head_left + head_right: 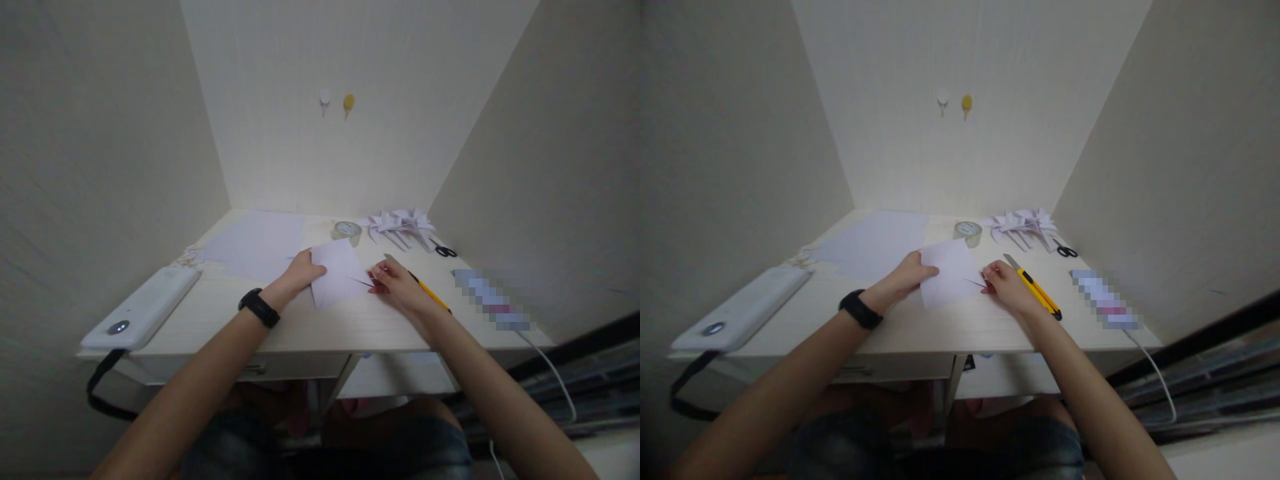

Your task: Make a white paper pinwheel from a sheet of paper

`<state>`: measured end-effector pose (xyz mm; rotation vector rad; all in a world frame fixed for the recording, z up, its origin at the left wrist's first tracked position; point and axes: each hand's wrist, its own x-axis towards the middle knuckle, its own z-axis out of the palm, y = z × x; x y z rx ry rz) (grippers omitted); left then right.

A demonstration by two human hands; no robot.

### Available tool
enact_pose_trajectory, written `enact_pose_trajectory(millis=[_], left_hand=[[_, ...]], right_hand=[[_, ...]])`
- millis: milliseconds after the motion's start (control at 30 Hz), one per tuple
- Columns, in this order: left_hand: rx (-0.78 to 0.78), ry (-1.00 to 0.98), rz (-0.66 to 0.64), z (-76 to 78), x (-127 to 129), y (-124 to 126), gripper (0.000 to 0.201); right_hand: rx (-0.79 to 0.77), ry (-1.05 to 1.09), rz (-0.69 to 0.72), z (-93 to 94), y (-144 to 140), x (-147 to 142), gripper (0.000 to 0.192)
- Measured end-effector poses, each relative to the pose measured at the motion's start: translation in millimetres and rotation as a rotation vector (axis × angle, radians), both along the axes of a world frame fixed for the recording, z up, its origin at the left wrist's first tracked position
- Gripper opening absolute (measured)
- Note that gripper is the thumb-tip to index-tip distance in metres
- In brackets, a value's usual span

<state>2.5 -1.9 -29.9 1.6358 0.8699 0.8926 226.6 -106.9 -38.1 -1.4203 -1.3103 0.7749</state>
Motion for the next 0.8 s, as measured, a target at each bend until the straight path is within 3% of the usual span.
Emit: enact_pose_trajectory(millis=[100, 167, 267, 300, 333, 400, 467, 533, 633, 800], left_hand=[[0.082, 0.084, -0.012, -0.1, 1, 1, 0.045], [0.171, 0.165, 0.082, 3.8, 0, -1, 0.054], [0.509, 0.233, 0.347, 12.7, -2, -11, 0.076], [0.65, 0.229, 0.362, 15.2, -2, -16, 0.076], [0.751, 0.225, 0.329, 17.0, -1, -20, 0.07], [0.871, 0.267, 0.107, 17.8, 2, -29, 0.046], [0.895, 0.352, -0.125, 15.8, 8, -34, 0.028], [0.879, 0.427, -0.268, 13.0, 15, -36, 0.025], [0.86, 0.509, -0.313, 12.5, 22, -34, 0.031], [0.857, 0.65, -0.29, 20.4, 24, -29, 0.022]], right_hand=[[0.017, -0.12, -0.008, -0.8, 10, -2, 0.037], [0.022, -0.189, -0.012, -0.5, 14, -2, 0.036], [0.01, -0.179, -0.018, 0.2, 15, -3, 0.036], [0.012, -0.17, -0.024, 0.6, 15, -4, 0.036], [0.018, -0.164, -0.029, 1.1, 14, -4, 0.036], [0.035, -0.142, -0.027, 2.1, 12, -6, 0.038], [0.037, -0.091, -0.006, 2.7, 11, -8, 0.04], [0.028, -0.017, 0.022, 2.6, 11, -10, 0.043], [0.014, 0.111, 0.06, 2.0, 10, -12, 0.046], [-0.023, 0.291, 0.128, 2.1, 9, -10, 0.045]])
